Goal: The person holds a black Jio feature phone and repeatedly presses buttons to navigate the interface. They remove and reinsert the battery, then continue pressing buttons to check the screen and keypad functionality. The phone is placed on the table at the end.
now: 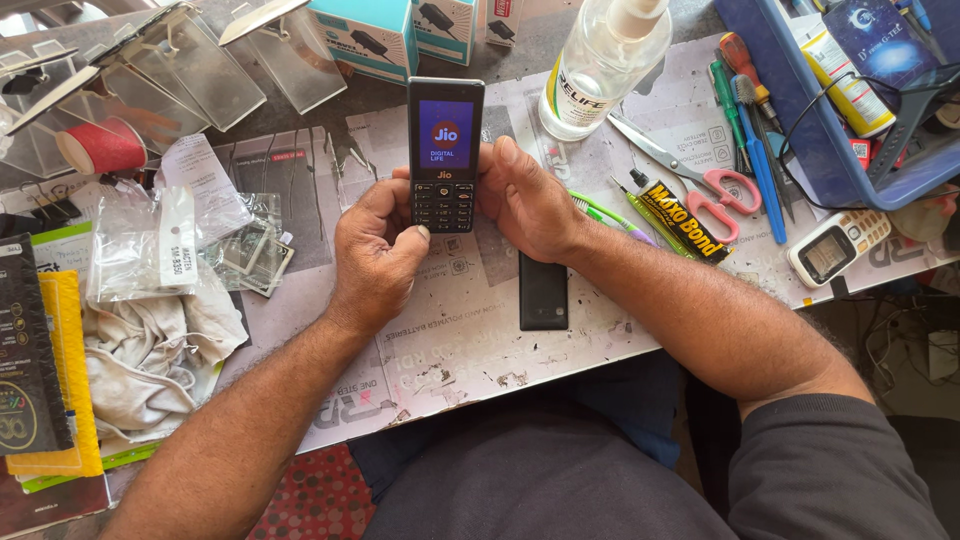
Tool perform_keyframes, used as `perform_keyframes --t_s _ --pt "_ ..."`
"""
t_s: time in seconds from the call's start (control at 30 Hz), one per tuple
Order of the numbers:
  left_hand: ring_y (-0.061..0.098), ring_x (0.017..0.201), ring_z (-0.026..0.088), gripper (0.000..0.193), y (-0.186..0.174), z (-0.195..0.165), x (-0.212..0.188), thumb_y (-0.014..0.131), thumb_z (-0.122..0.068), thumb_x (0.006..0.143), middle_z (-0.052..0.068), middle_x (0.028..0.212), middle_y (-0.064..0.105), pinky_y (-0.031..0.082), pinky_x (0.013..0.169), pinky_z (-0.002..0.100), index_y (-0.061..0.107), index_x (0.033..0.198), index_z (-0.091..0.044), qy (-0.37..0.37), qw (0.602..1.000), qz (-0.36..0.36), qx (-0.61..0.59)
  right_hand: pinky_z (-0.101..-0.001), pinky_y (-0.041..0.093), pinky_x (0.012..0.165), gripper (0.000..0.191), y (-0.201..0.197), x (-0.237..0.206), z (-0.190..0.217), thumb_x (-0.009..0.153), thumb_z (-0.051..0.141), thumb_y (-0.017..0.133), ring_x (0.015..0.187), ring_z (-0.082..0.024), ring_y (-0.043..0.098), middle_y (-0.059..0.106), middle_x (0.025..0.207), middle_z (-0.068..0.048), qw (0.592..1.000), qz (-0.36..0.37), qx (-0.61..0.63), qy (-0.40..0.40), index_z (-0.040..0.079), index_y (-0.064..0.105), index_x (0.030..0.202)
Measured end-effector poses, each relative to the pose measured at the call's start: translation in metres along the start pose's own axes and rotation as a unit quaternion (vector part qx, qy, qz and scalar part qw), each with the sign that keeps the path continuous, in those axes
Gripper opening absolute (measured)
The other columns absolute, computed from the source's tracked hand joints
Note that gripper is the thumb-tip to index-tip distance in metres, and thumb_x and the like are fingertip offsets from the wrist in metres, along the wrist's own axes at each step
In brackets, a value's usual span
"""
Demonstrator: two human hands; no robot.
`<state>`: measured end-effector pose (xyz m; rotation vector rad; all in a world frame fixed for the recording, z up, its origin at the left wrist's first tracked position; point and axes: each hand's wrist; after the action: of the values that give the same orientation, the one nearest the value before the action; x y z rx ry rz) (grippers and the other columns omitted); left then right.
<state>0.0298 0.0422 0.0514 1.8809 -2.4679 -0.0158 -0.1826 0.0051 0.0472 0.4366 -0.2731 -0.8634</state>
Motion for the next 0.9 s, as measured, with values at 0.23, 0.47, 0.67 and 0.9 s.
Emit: perform_keyframes --t_s 0.23,0.47,0.67,0.9 --pt "0.064 0.093 0.008 0.028 0.0002 0.0003 0.0008 0.052 0.005 0.088 0.004 0.100 0.064 0.057 0.087 0.026 0.061 0.114 0.001 0.006 1.000 0.000 0.009 -0.0501 0.041 0.128 0.093 -0.0003 0.0001 -0.0001 0.105 0.074 0.032 0.139 -0.031 0.059 0.061 0.147 -0.020 1.000 -0.001 0.016 0.001 -0.004 0.054 0.150" --pt "0.066 0.090 0.008 0.029 0.0006 -0.0021 0.0014 0.053 0.004 0.086 0.004 0.097 0.066 0.058 0.085 0.027 0.062 0.114 0.000 -0.003 1.000 0.001 0.029 -0.0512 0.041 0.127 0.094 -0.0010 0.0001 -0.0017 0.103 0.076 0.029 0.139 -0.031 0.059 0.061 0.148 -0.021 1.000 -0.011 0.014 0.009 -0.001 0.052 0.151" --pt "0.065 0.089 0.009 0.027 0.0006 -0.0032 0.0014 0.054 0.004 0.088 0.004 0.097 0.064 0.058 0.085 0.027 0.063 0.113 0.000 0.002 0.999 0.005 0.033 -0.0515 0.041 0.127 0.093 -0.0013 -0.0043 0.0003 0.102 0.076 0.030 0.142 -0.031 0.057 0.058 0.150 -0.021 1.000 -0.008 0.009 0.016 0.000 0.049 0.152" --pt "0.066 0.090 0.008 0.029 0.0011 -0.0047 0.0020 0.052 0.004 0.085 0.003 0.097 0.066 0.058 0.085 0.026 0.062 0.112 0.000 -0.004 1.000 0.004 0.019 -0.0463 0.036 0.128 0.090 0.0013 -0.0052 0.0021 0.105 0.074 0.035 0.142 -0.028 0.055 0.059 0.150 -0.018 0.999 -0.011 0.043 0.011 -0.002 0.051 0.151"
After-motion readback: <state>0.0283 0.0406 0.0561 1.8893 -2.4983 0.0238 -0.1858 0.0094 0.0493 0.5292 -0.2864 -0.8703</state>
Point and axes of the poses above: each hand's wrist, its own x-axis towards the middle knuckle, its own y-axis out of the palm, z = x × y
